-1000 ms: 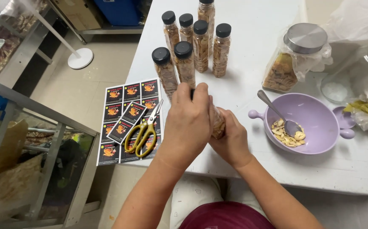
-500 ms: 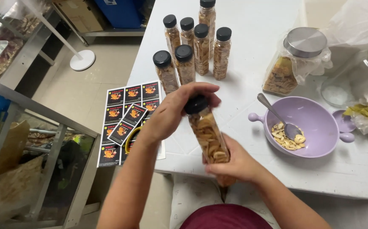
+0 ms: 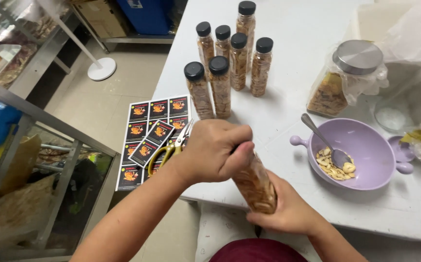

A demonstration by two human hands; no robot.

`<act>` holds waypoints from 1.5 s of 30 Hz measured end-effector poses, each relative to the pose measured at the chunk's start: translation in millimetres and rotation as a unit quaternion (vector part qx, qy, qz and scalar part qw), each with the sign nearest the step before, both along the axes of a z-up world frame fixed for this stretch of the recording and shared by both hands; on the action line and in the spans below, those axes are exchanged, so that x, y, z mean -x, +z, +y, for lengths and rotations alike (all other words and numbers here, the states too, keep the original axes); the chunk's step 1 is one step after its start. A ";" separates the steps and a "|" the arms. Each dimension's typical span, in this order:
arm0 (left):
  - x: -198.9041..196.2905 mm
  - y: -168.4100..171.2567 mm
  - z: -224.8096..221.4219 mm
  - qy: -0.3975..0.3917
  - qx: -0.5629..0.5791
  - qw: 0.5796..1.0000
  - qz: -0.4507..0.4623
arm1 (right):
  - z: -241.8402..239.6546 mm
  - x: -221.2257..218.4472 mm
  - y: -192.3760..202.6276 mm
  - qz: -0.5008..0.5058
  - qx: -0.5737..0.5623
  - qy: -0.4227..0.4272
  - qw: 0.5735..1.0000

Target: Capping plastic snack bottles and marking labels with a pen on a production table.

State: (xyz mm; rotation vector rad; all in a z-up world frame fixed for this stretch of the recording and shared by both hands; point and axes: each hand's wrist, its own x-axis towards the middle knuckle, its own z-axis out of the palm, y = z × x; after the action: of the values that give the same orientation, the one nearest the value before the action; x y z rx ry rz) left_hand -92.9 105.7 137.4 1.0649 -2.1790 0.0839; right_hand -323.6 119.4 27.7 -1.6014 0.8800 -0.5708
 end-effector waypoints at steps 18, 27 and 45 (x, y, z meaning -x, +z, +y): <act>23.1 13.3 6.5 -0.048 -0.080 0.995 -0.030 | 40.3 15.2 16.3 -0.001 -0.079 -0.047 0.996; -0.5 24.9 -16.6 -0.172 -0.020 0.985 0.021 | -13.7 -10.0 -21.8 -0.199 -0.129 0.144 0.961; -119.6 41.1 -10.7 0.191 0.050 0.980 0.020 | -158.0 -76.7 -59.7 -0.076 0.136 -0.246 0.957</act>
State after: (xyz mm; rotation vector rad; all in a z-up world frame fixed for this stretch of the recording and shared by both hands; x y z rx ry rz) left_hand 26.7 95.0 178.5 1.3997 -1.8868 0.3396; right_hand -246.9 -38.6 -32.0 -1.5545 1.1269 -1.1944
